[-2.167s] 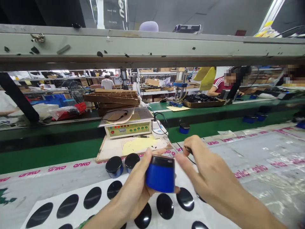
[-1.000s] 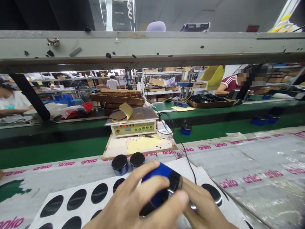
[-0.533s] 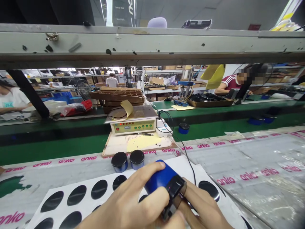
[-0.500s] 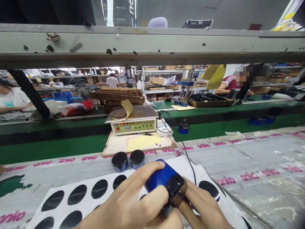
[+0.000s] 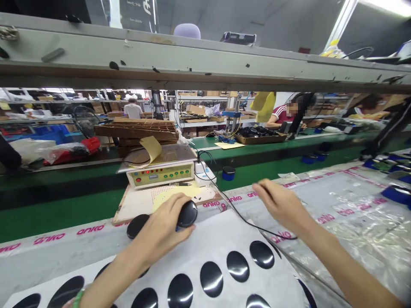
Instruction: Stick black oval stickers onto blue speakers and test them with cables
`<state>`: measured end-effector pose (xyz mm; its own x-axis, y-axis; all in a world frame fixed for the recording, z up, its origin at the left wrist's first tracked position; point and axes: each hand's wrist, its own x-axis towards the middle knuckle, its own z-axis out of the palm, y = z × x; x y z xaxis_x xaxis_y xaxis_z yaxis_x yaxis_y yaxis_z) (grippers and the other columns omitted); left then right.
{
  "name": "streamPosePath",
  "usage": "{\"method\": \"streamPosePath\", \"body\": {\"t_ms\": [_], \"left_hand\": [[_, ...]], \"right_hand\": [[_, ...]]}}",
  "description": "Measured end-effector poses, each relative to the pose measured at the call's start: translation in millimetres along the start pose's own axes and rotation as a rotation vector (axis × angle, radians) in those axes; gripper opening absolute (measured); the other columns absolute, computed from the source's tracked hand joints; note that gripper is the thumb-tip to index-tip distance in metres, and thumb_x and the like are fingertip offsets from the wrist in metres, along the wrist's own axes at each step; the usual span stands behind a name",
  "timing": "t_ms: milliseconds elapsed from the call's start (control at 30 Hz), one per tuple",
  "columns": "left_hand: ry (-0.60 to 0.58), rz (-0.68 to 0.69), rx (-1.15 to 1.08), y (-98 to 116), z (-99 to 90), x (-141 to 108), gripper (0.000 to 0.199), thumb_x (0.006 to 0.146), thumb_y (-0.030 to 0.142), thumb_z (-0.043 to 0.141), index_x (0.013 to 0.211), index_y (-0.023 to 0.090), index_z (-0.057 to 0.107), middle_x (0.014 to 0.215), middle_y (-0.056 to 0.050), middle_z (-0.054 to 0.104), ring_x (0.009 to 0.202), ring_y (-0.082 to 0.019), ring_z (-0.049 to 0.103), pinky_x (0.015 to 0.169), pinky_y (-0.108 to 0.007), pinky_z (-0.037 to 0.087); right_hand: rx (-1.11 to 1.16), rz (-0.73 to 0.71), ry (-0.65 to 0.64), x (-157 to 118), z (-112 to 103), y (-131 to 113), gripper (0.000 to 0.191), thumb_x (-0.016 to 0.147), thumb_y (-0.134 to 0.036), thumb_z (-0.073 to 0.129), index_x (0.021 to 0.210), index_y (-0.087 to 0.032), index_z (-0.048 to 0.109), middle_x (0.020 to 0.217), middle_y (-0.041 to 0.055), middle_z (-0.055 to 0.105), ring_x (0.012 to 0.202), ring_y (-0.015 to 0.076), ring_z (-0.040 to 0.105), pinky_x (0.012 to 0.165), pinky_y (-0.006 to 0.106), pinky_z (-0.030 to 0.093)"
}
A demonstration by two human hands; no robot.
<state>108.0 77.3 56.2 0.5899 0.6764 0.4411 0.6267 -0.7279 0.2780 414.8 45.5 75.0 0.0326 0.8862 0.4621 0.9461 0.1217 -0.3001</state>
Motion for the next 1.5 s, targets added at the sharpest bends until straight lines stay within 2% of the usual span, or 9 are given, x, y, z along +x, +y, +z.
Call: {"method": "streamPosePath", "body": {"t_ms": [167, 333, 433, 500, 600, 700, 867, 967, 1500], "left_hand": [[-0.139, -0.057, -0.045, -6.7, 32.2, 5.3, 0.036, 0.083, 0.022, 0.058, 0.118, 0.018, 0.051, 0.122, -0.011, 0.059, 0.117, -0.029, 0.055, 0.111, -0.059, 0.025], [-0.127, -0.180, -0.047, -17.2, 34.1, 3.8, 0.048, 0.077, 0.029, 0.068, 0.122, 0.019, 0.054, 0.136, -0.016, 0.049, 0.129, -0.038, 0.043, 0.107, -0.067, 0.022], [-0.080, -0.277, -0.264, -6.0, 17.2, 5.9, 0.046, 0.086, 0.041, 0.059, 0.128, 0.022, 0.052, 0.145, -0.015, 0.040, 0.134, -0.034, 0.035, 0.106, -0.058, 0.033], [-0.036, -0.414, -0.725, 12.5, 4.5, 10.9, 0.037, 0.092, 0.043, 0.050, 0.124, 0.025, 0.056, 0.143, -0.011, 0.041, 0.132, -0.029, 0.040, 0.103, -0.049, 0.041], [-0.107, -0.552, -1.572, 47.3, -9.6, 19.7, 0.045, 0.090, 0.054, 0.048, 0.124, 0.026, 0.057, 0.137, -0.011, 0.048, 0.119, -0.027, 0.053, 0.091, -0.044, 0.052], [-0.257, -0.582, -1.965, 72.9, -18.2, 18.6, 0.054, 0.090, 0.059, 0.043, 0.118, 0.017, 0.062, 0.108, -0.013, 0.066, 0.086, -0.020, 0.067, 0.075, -0.033, 0.057], [-0.103, -0.706, -2.019, 78.6, -36.9, -3.8, 0.051, 0.087, 0.054, 0.054, 0.109, 0.010, 0.067, 0.098, -0.013, 0.071, 0.092, -0.023, 0.069, 0.074, -0.029, 0.058], [0.043, -0.772, -1.992, 76.6, -49.5, -13.5, 0.045, 0.089, 0.049, 0.054, 0.104, 0.010, 0.069, 0.097, -0.013, 0.071, 0.095, -0.025, 0.068, 0.073, -0.031, 0.059], [0.261, -0.634, -1.276, 80.5, -40.0, -30.8, 0.051, 0.076, 0.064, 0.061, 0.106, 0.024, 0.049, 0.102, -0.005, 0.064, 0.086, -0.022, 0.064, 0.076, -0.039, 0.053]], "right_hand": [[-0.061, 0.293, -0.105, 97.2, 51.3, 30.6, 0.029, 0.094, -0.038, 0.054, 0.110, -0.014, 0.058, 0.101, 0.0052, 0.062, 0.082, 0.0160, 0.062, 0.073, 0.035, 0.053], [-0.013, 0.339, -0.213, 129.7, 84.4, 18.6, 0.030, 0.092, -0.033, 0.058, 0.115, -0.014, 0.057, 0.112, 0.0078, 0.060, 0.093, 0.0193, 0.062, 0.079, 0.038, 0.053], [0.037, 0.323, -0.178, 126.7, 61.1, 4.3, 0.027, 0.092, -0.036, 0.058, 0.106, -0.013, 0.059, 0.101, 0.0060, 0.062, 0.084, 0.0170, 0.062, 0.073, 0.035, 0.052], [0.101, 0.255, -0.139, 111.3, 33.7, -13.3, 0.030, 0.090, -0.045, 0.056, 0.090, -0.014, 0.057, 0.087, 0.0033, 0.061, 0.073, 0.0154, 0.059, 0.067, 0.031, 0.049], [0.250, 0.047, -0.167, 67.2, -6.9, -53.4, 0.042, 0.085, -0.062, 0.050, 0.073, -0.021, 0.043, 0.076, -0.0017, 0.059, 0.065, 0.0132, 0.054, 0.058, 0.025, 0.045], [0.366, -0.304, -0.195, 19.0, -32.3, -91.0, 0.040, 0.083, -0.059, 0.052, 0.072, -0.024, 0.038, 0.065, -0.0030, 0.055, 0.053, 0.0124, 0.048, 0.045, 0.024, 0.039], [0.205, -0.544, 0.108, -23.3, -40.7, -104.1, 0.027, 0.101, -0.030, 0.024, 0.093, -0.023, 0.049, 0.082, 0.0045, 0.065, 0.069, 0.0175, 0.064, 0.052, 0.026, 0.049], [0.155, -0.642, 0.232, -32.7, -34.6, -104.8, 0.024, 0.101, -0.027, 0.030, 0.109, -0.020, 0.051, 0.095, 0.0083, 0.069, 0.086, 0.0204, 0.067, 0.062, 0.026, 0.055], [-0.119, -0.865, 0.335, -40.8, -31.8, -130.5, 0.035, 0.085, -0.001, 0.032, 0.091, -0.008, 0.067, 0.067, 0.0111, 0.065, 0.061, 0.0229, 0.062, 0.047, 0.034, 0.048]]}}
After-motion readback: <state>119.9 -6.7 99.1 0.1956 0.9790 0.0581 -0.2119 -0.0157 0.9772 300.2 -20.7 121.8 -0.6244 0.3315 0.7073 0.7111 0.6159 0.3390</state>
